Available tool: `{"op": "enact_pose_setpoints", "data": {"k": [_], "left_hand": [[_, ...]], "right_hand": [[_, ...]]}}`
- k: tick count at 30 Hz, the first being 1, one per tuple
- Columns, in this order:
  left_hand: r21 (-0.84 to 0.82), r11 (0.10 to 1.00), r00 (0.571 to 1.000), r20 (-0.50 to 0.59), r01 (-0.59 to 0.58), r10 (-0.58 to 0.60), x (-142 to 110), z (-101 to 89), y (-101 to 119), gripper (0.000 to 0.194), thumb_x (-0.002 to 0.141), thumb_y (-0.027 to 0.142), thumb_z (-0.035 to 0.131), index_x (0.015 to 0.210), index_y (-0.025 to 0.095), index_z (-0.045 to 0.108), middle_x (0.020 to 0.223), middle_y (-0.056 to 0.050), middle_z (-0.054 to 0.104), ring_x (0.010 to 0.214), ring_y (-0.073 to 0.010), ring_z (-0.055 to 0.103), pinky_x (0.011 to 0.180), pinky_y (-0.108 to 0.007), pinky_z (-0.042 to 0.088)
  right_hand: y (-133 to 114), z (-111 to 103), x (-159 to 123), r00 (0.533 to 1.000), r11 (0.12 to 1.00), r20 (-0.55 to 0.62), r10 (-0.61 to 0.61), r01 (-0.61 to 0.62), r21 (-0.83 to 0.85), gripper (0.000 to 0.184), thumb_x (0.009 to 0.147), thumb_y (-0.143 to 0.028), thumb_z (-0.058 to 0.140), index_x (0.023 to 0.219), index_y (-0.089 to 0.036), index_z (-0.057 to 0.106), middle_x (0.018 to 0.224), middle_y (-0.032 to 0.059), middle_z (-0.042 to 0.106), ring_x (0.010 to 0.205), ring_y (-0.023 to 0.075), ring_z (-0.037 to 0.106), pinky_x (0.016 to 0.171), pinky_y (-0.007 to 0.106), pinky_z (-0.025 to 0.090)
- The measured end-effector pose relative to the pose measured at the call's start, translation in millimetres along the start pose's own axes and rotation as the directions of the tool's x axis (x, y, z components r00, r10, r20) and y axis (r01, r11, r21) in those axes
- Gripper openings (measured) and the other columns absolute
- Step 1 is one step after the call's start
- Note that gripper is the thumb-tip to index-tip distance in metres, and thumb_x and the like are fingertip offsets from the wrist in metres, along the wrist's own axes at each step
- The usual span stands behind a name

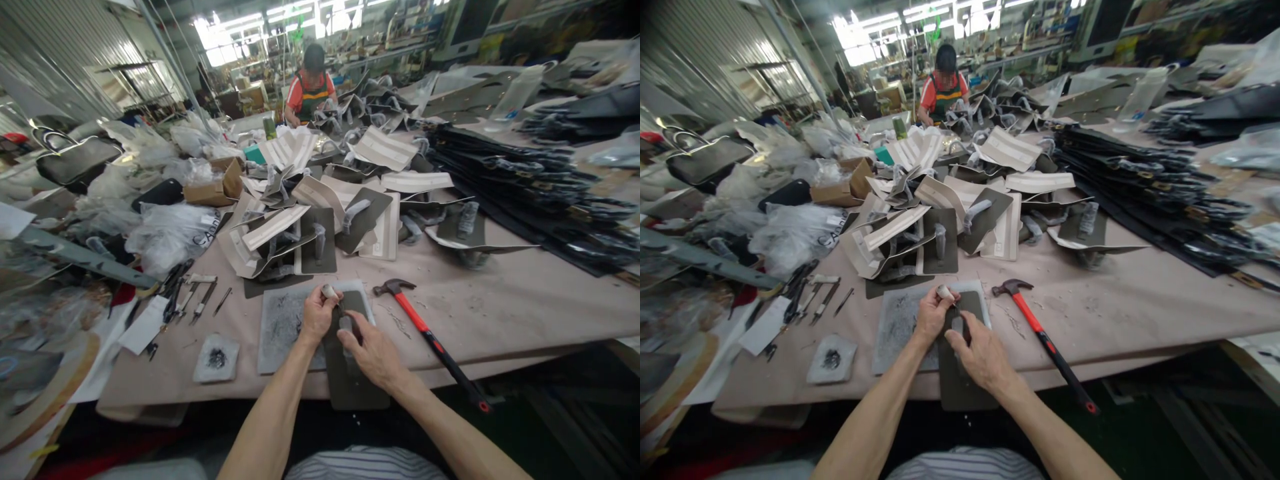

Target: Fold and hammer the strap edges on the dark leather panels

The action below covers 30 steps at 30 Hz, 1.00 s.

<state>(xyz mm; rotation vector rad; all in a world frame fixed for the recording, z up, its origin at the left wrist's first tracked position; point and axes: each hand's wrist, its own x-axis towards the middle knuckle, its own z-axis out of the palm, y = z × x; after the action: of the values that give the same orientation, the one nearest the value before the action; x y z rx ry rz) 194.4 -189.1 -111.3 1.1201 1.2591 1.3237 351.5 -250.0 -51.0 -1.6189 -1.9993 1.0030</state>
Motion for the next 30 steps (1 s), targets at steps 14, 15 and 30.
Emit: {"op": "enact_pose_setpoints", "data": {"k": [14, 15, 30], "left_hand": [[0.122, 0.992, 1.0, -0.006, 0.011, -0.011, 0.7, 5.0, 6.2, 0.012, 0.085, 0.027, 0.068, 0.091, 0.016, 0.067, 0.089, -0.007, 0.076, 0.086, -0.019, 0.072, 0.084, -0.031, 0.056], [0.126, 0.992, 1.0, -0.009, 0.012, -0.011, 0.7, 5.1, 6.0, 0.011, 0.085, 0.026, 0.068, 0.091, 0.017, 0.067, 0.089, -0.007, 0.076, 0.086, -0.0191, 0.072, 0.084, -0.031, 0.056], [0.4, 0.899, 0.984, 0.072, -0.178, 0.163, -6.1, 9.0, 10.6, 0.012, 0.081, 0.013, 0.064, 0.089, 0.02, 0.07, 0.084, -0.003, 0.076, 0.077, -0.019, 0.07, 0.075, -0.028, 0.053]], "right_hand": [[115.9, -52.7, -20.6, 0.955, 0.747, -0.211, 0.208, -0.294, -0.597, 0.03, 0.1, -0.037, 0.04, 0.106, -0.014, 0.058, 0.095, 0.0132, 0.061, 0.084, 0.0265, 0.063, 0.068, 0.034, 0.042], [115.7, -53.0, -19.4, 0.954, 0.758, -0.197, 0.227, -0.3, -0.579, 0.028, 0.1, -0.036, 0.039, 0.104, -0.015, 0.057, 0.096, 0.0132, 0.062, 0.082, 0.0255, 0.063, 0.066, 0.033, 0.041], [37.2, -79.8, -12.8, 0.876, 0.623, 0.2, 0.44, -0.458, 0.634, 0.028, 0.09, -0.052, 0.043, 0.082, -0.025, 0.039, 0.062, -0.0081, 0.037, 0.04, 0.0085, 0.028, 0.039, 0.023, 0.025]]}}
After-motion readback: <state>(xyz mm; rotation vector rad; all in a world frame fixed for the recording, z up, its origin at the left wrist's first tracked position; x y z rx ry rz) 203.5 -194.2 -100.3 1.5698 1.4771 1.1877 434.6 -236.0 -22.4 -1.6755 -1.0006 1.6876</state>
